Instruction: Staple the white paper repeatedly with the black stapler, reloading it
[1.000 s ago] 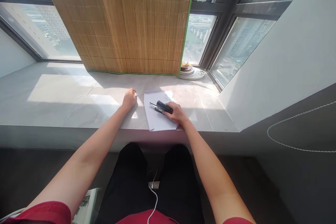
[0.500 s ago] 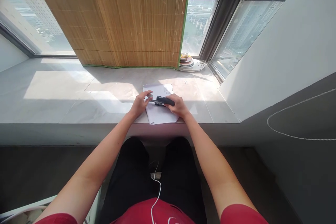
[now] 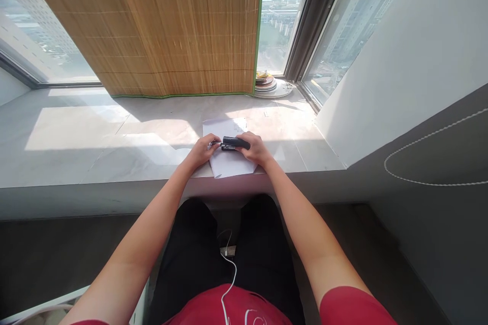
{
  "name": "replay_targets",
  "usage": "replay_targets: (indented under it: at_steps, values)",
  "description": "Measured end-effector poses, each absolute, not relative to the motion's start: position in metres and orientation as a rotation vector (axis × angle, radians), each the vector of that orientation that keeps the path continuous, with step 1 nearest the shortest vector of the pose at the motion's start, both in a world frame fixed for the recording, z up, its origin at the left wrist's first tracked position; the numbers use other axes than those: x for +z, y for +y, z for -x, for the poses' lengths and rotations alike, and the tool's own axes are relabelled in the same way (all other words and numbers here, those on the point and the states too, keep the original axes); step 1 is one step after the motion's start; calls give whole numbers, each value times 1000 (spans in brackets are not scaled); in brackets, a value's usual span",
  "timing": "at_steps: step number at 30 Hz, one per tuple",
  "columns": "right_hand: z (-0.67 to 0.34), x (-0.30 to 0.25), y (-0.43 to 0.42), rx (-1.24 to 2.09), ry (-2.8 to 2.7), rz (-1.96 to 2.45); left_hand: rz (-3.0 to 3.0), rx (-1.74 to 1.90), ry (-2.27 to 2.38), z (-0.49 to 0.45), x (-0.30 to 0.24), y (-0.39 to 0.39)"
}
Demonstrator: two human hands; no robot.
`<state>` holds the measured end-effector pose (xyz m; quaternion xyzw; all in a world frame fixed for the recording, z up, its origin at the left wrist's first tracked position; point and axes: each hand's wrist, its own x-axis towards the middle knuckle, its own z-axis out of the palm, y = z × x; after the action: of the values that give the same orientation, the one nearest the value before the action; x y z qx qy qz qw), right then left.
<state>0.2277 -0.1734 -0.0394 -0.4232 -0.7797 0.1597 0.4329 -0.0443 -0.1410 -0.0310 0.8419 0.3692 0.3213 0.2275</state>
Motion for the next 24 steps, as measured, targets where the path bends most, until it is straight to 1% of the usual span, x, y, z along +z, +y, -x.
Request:
replay_targets:
  at_steps: [13, 19, 21, 24]
  values:
    - [-228, -36, -174, 449, -1852, 1085, -2329, 938, 999, 44, -28, -144]
    - [-233, -32, -177, 645, -1528, 1044, -2156, 1079, 892, 48, -25, -147]
    - [-235, -29, -181, 689, -1479, 997, -2090, 1049, 837, 50, -24, -149]
    - [-235, -24, -187, 739, -1597, 913, -2063, 935, 767, 52, -23, -151]
